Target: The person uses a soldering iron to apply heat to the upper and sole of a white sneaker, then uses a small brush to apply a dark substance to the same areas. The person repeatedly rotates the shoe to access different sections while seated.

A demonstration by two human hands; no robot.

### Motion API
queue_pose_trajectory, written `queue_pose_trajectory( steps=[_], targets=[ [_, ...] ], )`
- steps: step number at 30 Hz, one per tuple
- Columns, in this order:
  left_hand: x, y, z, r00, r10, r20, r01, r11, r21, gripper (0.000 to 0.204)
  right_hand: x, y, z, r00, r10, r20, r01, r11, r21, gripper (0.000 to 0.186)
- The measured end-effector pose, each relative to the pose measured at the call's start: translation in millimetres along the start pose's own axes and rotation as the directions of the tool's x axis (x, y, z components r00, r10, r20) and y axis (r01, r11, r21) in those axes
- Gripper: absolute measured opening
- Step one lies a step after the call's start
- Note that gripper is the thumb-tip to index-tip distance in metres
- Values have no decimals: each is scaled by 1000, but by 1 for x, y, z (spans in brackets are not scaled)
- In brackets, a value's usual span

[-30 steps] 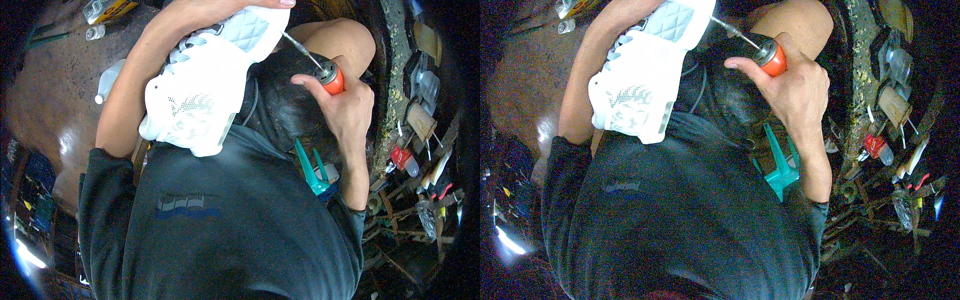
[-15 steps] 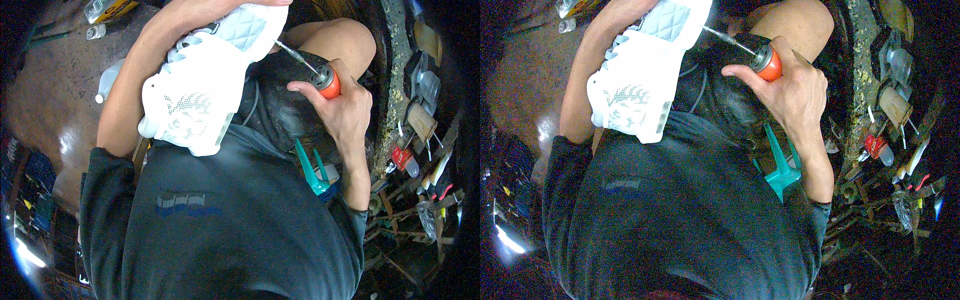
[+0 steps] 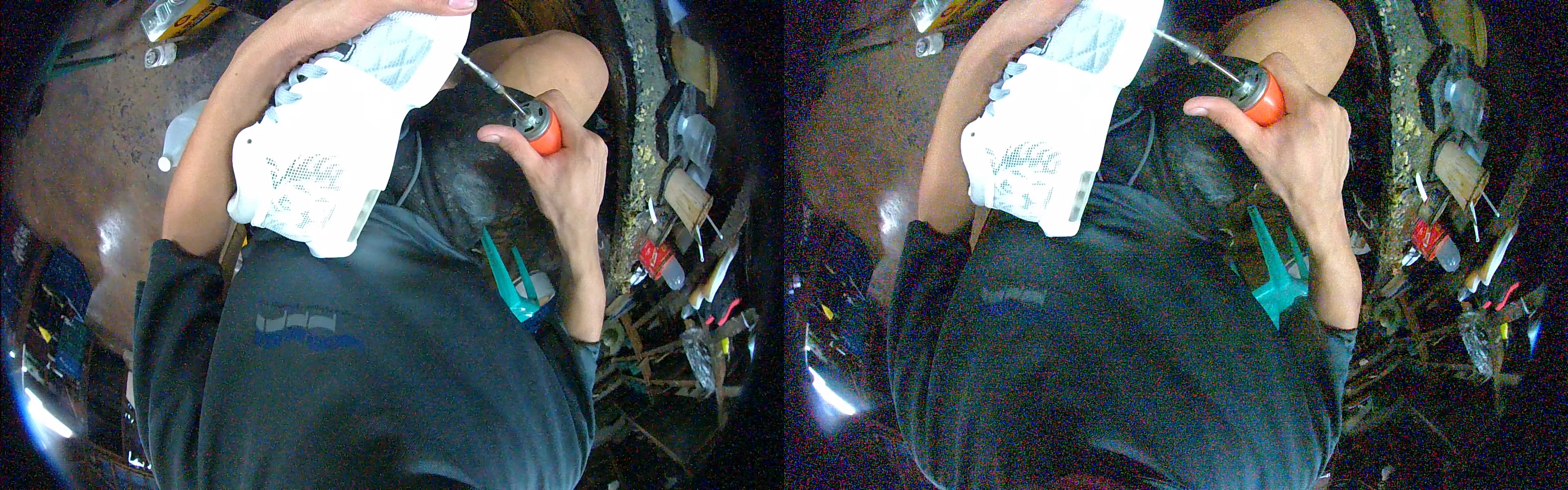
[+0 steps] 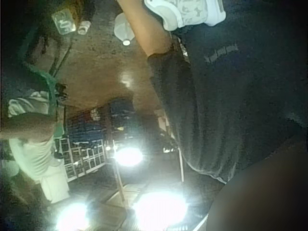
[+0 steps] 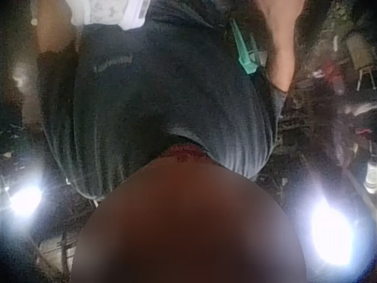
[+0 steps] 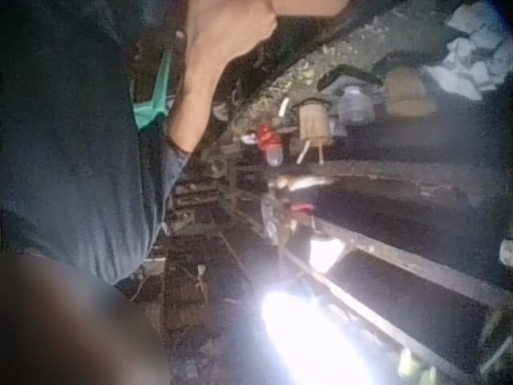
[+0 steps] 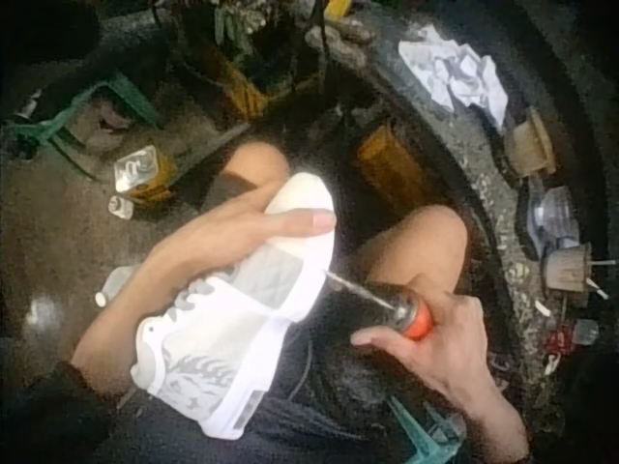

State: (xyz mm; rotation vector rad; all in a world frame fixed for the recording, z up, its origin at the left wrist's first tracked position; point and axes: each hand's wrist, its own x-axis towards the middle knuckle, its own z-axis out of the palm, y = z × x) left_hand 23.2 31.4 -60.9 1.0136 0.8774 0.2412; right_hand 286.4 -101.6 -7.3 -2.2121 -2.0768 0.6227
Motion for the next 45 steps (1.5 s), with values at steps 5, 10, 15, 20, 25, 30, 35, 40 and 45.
queue_pose_trajectory(
  steps=[5,10,15,20,25,30,35,40,45],
  targets=[
    [11,-7,1,997,-65,-40,64,998,-19,85,-1,-1,1,1000,-15,3,15,1000,-20,71],
    [15,-16,-2,1000,5,-16,-6,998,-68,80,-5,-1,3,999,-39,-6,38,998,-54,70],
    [21,-24,-6,1000,0,-4,-1,998,-61,81,-7,-2,5,996,-81,-34,78,994,-79,70],
    [17,-21,-4,999,35,24,-31,990,-135,80,-9,-3,6,993,-104,-51,101,993,-60,70],
    [2,-9,-4,999,23,34,-19,992,-124,80,-6,-3,4,999,-41,-29,40,999,-34,69],
    [11,-5,8,997,-46,-54,42,997,-71,77,-2,-5,2,999,-8,-34,7,1000,-23,69],
    [11,-1,9,996,-41,-79,45,998,47,74,-3,-7,2,1000,-6,-16,5,994,-105,71],
    [13,-6,6,997,-19,-80,25,997,78,69,-5,-5,3,1000,-15,-7,14,992,-128,72],
    [22,-13,3,993,-44,-109,57,991,119,65,-8,-5,7,998,-61,-27,56,985,-164,73]
  ],
)
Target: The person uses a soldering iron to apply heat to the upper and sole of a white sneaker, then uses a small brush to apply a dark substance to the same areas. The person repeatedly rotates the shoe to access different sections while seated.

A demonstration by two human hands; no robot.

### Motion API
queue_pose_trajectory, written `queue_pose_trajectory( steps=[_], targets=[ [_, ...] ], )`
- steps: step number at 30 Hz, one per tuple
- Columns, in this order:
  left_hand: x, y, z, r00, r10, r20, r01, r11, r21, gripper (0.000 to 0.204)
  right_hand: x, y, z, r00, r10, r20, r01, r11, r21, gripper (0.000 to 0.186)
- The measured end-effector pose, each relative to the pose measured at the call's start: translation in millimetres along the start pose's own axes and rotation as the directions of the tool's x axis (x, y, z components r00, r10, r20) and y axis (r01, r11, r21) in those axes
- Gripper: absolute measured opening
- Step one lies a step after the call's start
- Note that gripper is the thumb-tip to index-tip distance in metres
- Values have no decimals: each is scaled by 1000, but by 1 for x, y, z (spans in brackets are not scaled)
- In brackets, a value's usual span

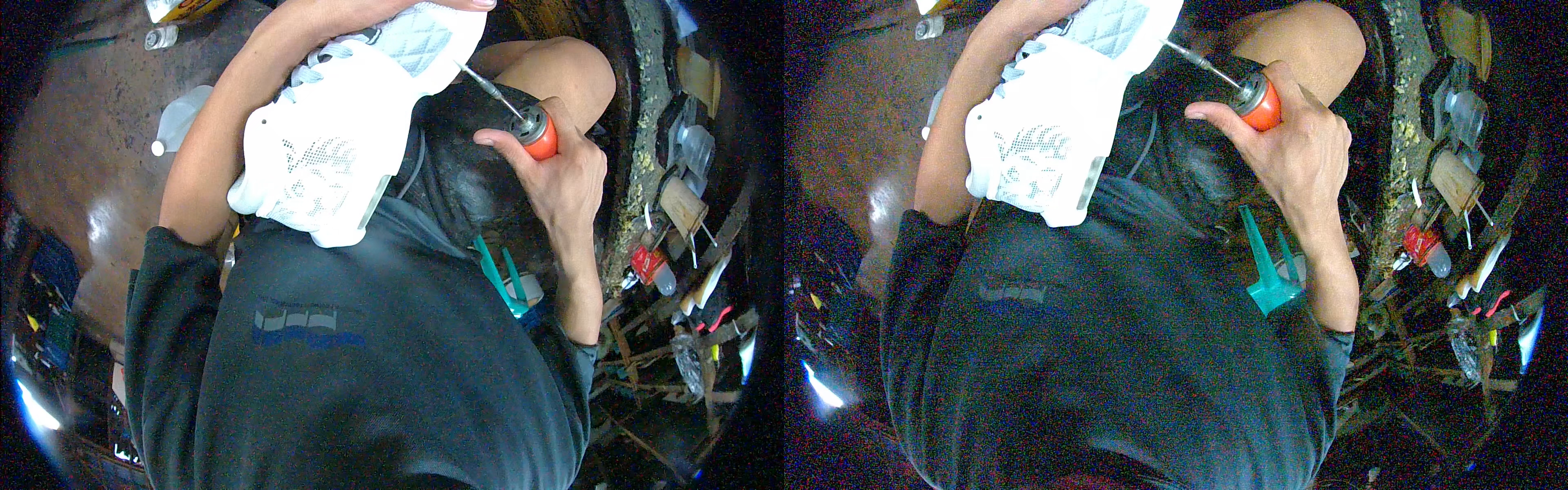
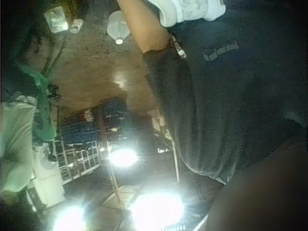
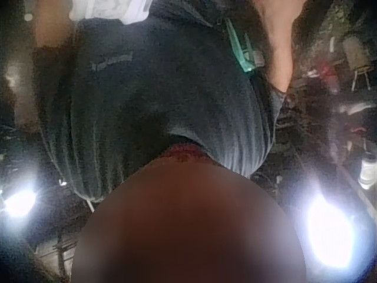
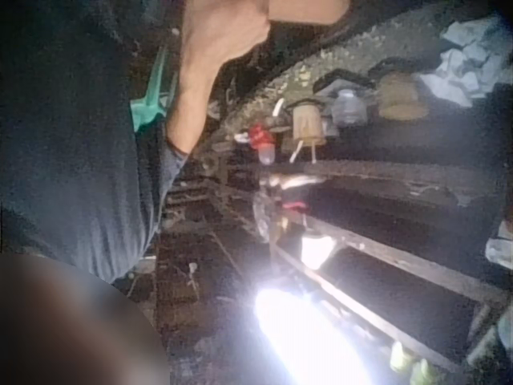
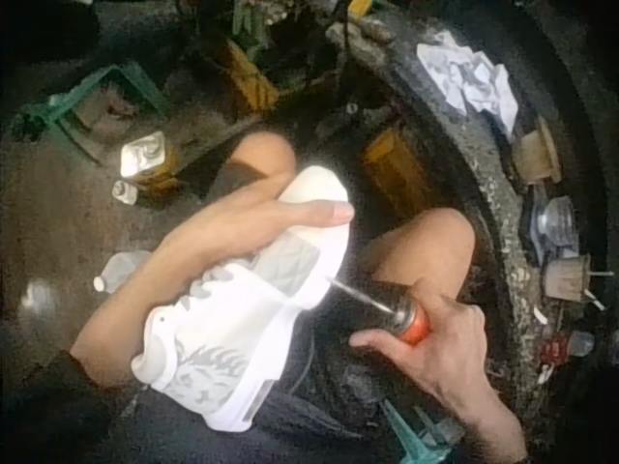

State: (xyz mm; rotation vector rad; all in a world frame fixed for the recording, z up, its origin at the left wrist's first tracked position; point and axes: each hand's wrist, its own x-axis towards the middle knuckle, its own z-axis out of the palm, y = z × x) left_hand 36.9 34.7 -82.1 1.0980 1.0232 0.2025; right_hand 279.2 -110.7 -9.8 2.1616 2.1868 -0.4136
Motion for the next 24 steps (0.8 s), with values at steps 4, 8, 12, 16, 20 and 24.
queue_pose_trajectory(
  steps=[4,8,12,16,20,24],
  targets=[
    [-3,2,-1,996,76,51,-74,996,-45,66,-1,-2,0,999,-36,-11,36,999,5,74],
    [-6,3,-2,999,46,-5,-46,998,45,68,-3,-4,-1,998,-52,31,54,997,-57,69],
    [2,1,2,999,35,-16,-34,998,62,73,-5,-5,0,995,-98,0,97,993,-73,70],
    [0,3,2,999,-1,-34,4,995,100,78,-6,-5,1,996,-92,17,94,989,-114,71],
    [-8,9,0,999,38,-31,-35,995,89,81,-9,-6,3,990,-138,15,139,979,-147,70],
    [-8,9,2,998,16,-61,-10,996,92,83,-7,-5,2,993,-120,2,120,985,-125,70]
  ],
)
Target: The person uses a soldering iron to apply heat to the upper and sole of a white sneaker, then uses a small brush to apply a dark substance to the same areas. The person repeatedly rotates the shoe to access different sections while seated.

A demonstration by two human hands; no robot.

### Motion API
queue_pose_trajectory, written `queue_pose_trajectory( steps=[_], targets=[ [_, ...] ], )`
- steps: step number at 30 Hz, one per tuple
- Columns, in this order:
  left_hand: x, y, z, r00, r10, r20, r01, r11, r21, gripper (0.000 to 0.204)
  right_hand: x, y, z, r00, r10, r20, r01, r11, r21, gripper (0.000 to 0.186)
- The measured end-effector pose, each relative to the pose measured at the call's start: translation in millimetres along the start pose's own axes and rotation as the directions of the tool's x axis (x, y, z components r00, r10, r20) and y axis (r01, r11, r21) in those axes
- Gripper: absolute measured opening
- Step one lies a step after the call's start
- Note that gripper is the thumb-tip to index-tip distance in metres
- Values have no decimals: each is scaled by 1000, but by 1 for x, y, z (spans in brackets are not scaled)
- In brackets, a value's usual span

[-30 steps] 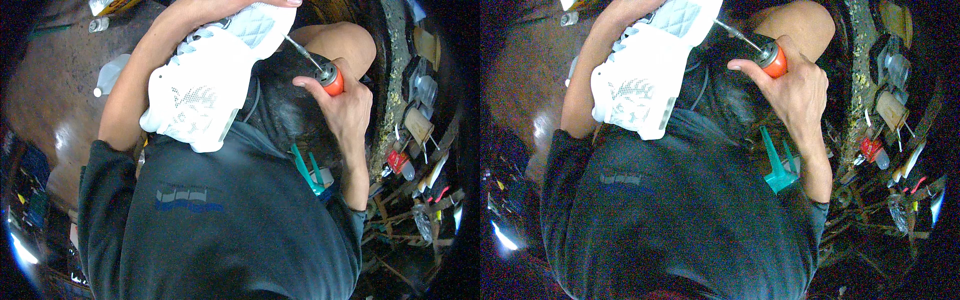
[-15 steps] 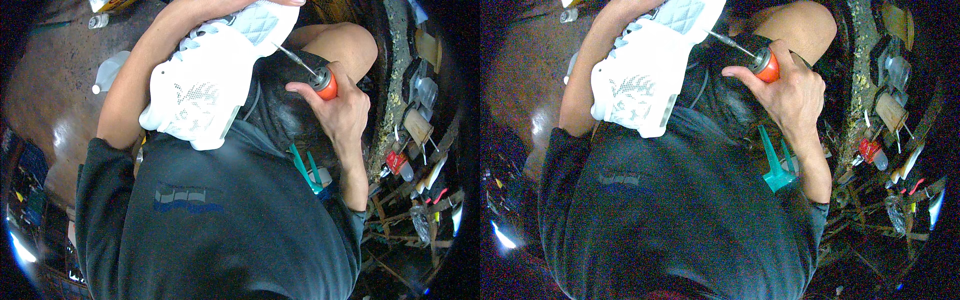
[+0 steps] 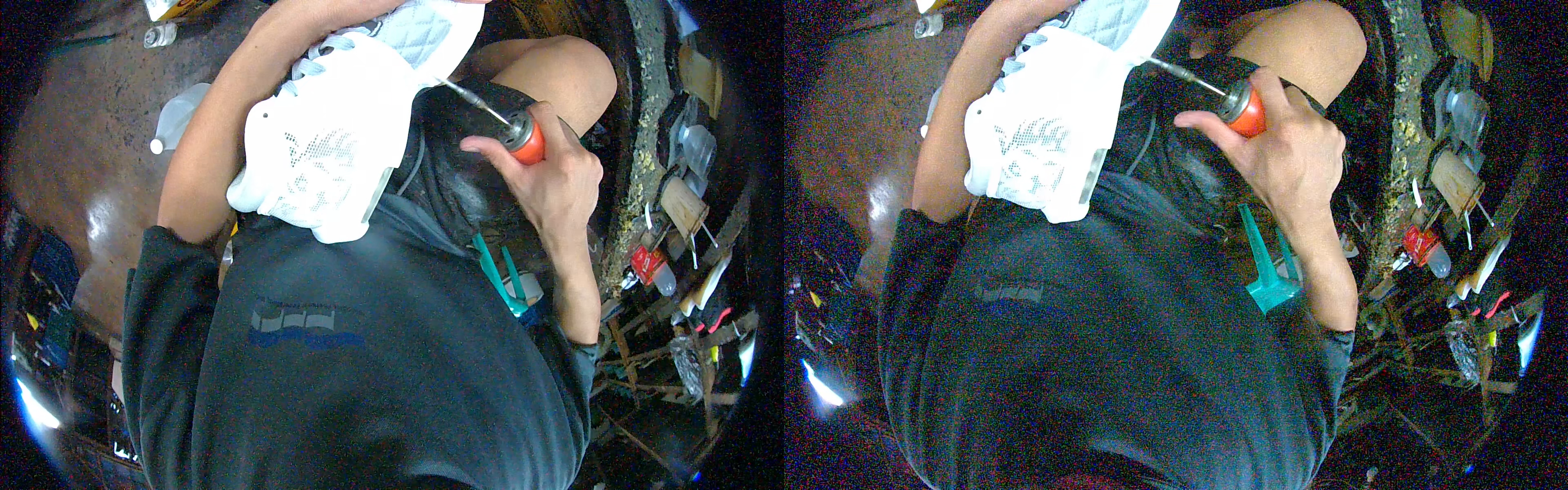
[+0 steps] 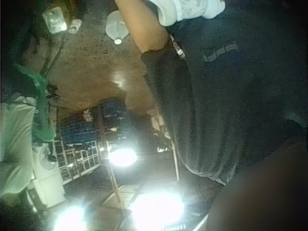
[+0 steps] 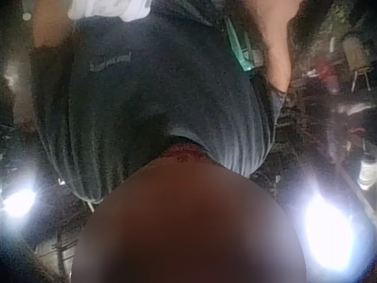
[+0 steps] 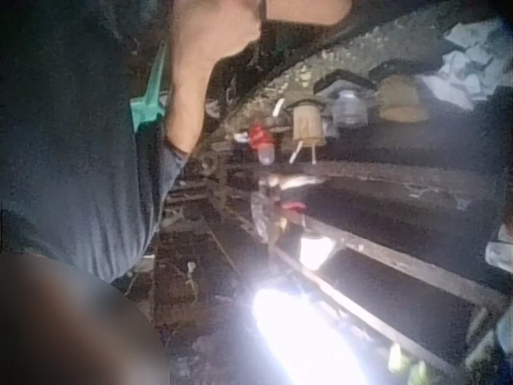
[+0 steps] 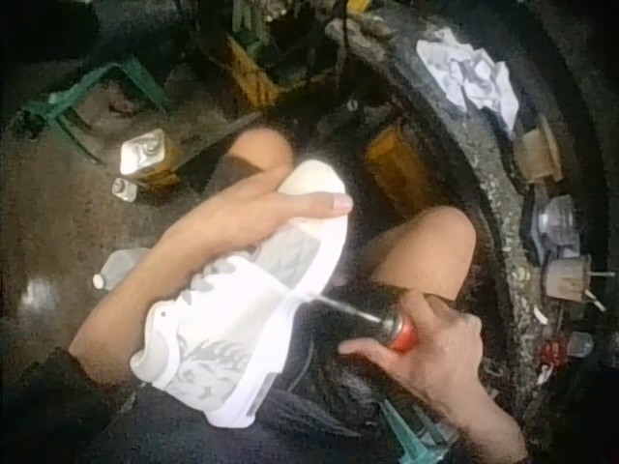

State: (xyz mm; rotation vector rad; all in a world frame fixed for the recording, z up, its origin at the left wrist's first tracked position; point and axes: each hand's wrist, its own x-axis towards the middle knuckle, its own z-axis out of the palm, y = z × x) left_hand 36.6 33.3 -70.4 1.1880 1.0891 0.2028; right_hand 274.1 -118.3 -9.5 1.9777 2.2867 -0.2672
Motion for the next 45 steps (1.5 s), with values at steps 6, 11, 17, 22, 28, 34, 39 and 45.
queue_pose_trajectory(
  steps=[6,11,17,22,28,34,39,45],
  targets=[
    [6,0,0,998,-64,26,64,998,-14,77,-1,0,0,999,31,-13,-30,999,30,69],
    [-4,-1,0,998,60,29,-56,990,-126,70,-3,-1,1,999,41,19,-40,999,-19,69],
    [11,-5,3,998,-59,24,61,995,-80,64,-2,-3,1,1000,16,7,-16,1000,-11,70],
    [15,-12,2,993,40,113,-20,984,-175,62,-2,-5,1,999,41,7,-41,999,-25,71],
    [0,-2,-1,993,84,81,-74,989,-126,64,0,-5,1,1000,-1,-1,1,1000,-24,72],
    [-3,-1,1,997,54,49,-50,995,-89,67,-1,-6,2,1000,22,2,-22,1000,-9,69],
    [8,-2,3,999,18,36,-14,995,-102,69,3,-1,2,996,59,-65,-51,992,118,74],
    [-9,9,-19,928,255,-270,-296,947,-126,64,-11,-15,-23,914,405,10,-347,770,535,60]
  ],
)
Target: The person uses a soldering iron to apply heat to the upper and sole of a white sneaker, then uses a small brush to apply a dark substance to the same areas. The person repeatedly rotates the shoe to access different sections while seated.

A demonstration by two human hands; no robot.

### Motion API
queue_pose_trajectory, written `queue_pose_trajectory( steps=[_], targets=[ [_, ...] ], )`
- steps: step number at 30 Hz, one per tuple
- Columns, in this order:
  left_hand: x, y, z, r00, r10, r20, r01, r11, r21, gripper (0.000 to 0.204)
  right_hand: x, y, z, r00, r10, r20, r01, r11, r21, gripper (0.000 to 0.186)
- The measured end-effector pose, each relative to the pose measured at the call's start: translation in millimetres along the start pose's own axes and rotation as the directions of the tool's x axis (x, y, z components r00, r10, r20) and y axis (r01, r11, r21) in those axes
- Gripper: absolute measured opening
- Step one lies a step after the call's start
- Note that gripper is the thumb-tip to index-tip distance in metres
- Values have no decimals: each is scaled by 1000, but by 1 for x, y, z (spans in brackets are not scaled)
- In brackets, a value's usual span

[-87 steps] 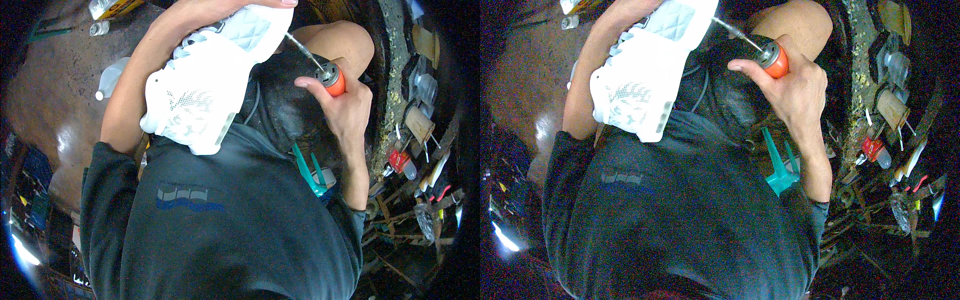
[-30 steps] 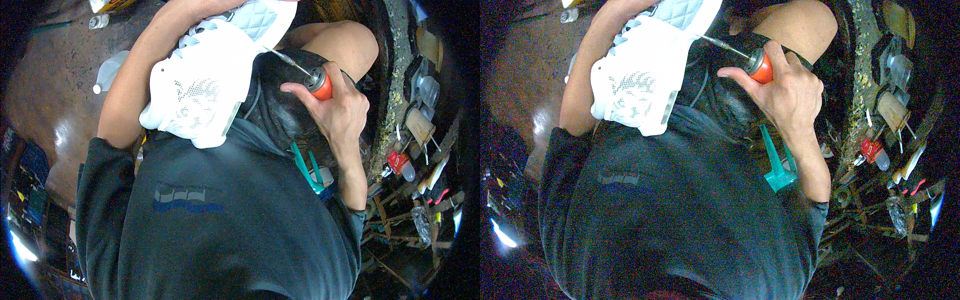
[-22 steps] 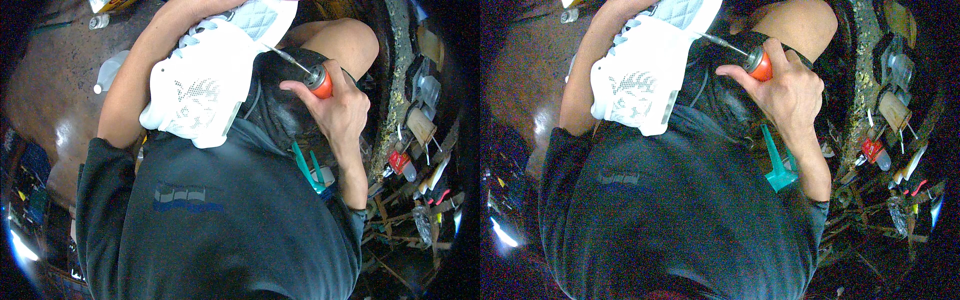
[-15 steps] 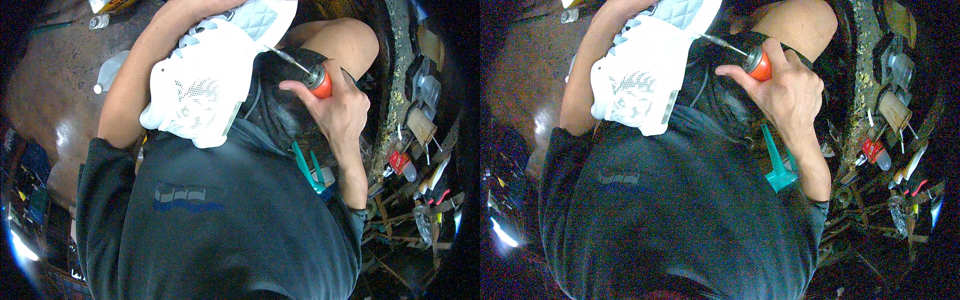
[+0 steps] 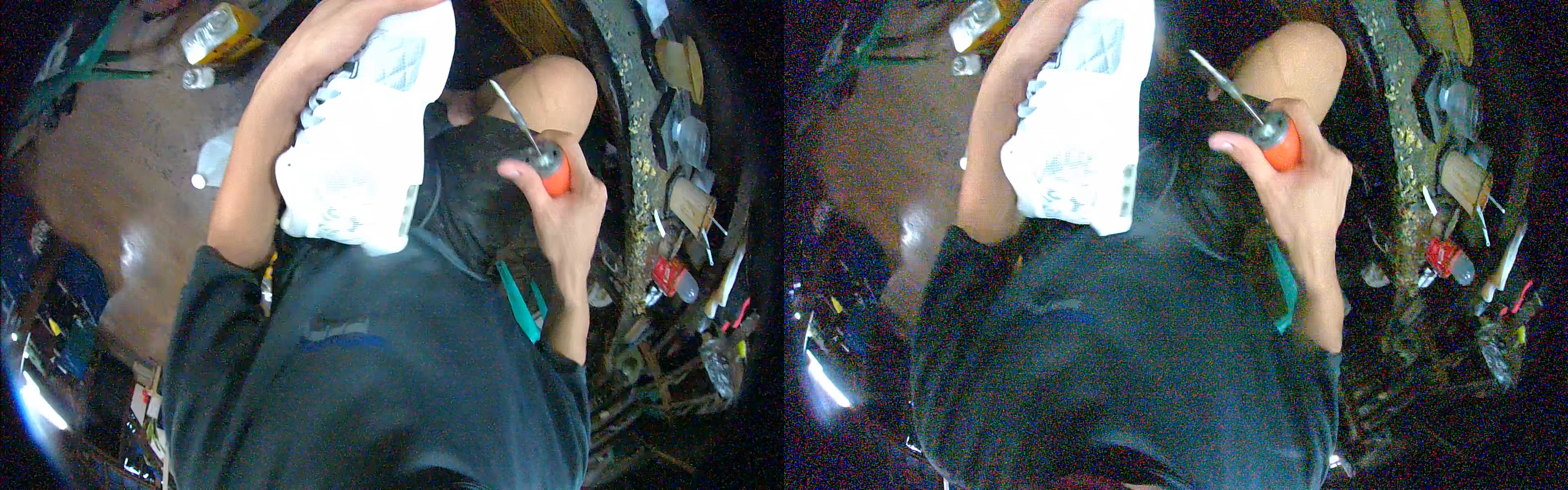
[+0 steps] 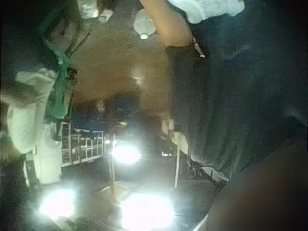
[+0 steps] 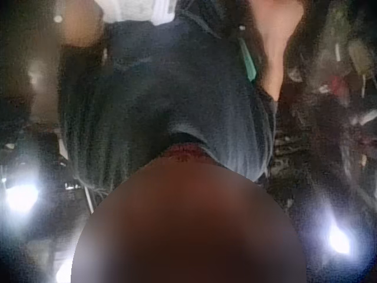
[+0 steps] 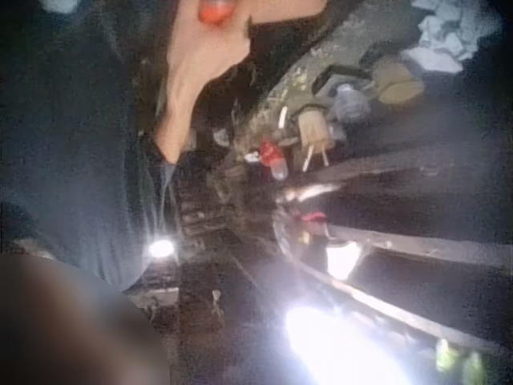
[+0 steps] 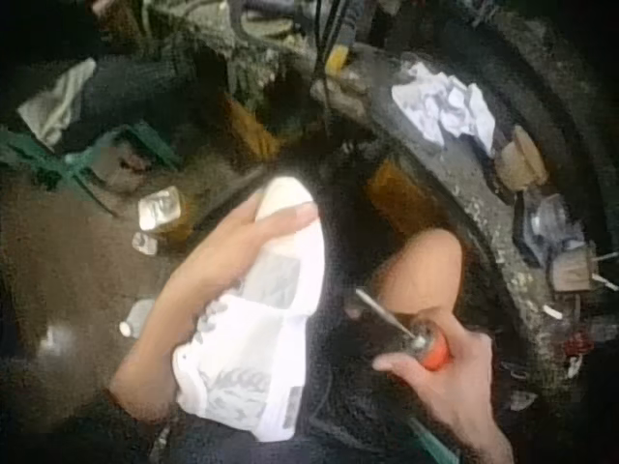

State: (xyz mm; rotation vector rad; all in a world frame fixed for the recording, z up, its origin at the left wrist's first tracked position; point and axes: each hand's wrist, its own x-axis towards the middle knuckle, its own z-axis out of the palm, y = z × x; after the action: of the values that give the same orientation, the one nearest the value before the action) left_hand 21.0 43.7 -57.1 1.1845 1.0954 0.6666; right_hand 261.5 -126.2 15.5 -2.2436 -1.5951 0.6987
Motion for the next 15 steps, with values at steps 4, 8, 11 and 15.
queue_pose_trajectory(
  steps=[4,8,11,15],
  targets=[
    [-11,12,-30,999,-25,-48,6,935,-356,58,-24,-23,-5,917,272,293,-391,762,516,41],
    [-12,16,-60,933,65,-355,-111,988,-111,64,-27,-39,14,944,188,269,-322,699,639,34],
    [-27,9,-66,896,161,-413,-154,987,51,79,-32,-48,19,950,155,272,-299,706,642,34],
    [-44,-2,-56,849,299,-436,-352,935,-45,84,-39,-65,33,979,-58,197,-79,780,621,58]
  ],
)
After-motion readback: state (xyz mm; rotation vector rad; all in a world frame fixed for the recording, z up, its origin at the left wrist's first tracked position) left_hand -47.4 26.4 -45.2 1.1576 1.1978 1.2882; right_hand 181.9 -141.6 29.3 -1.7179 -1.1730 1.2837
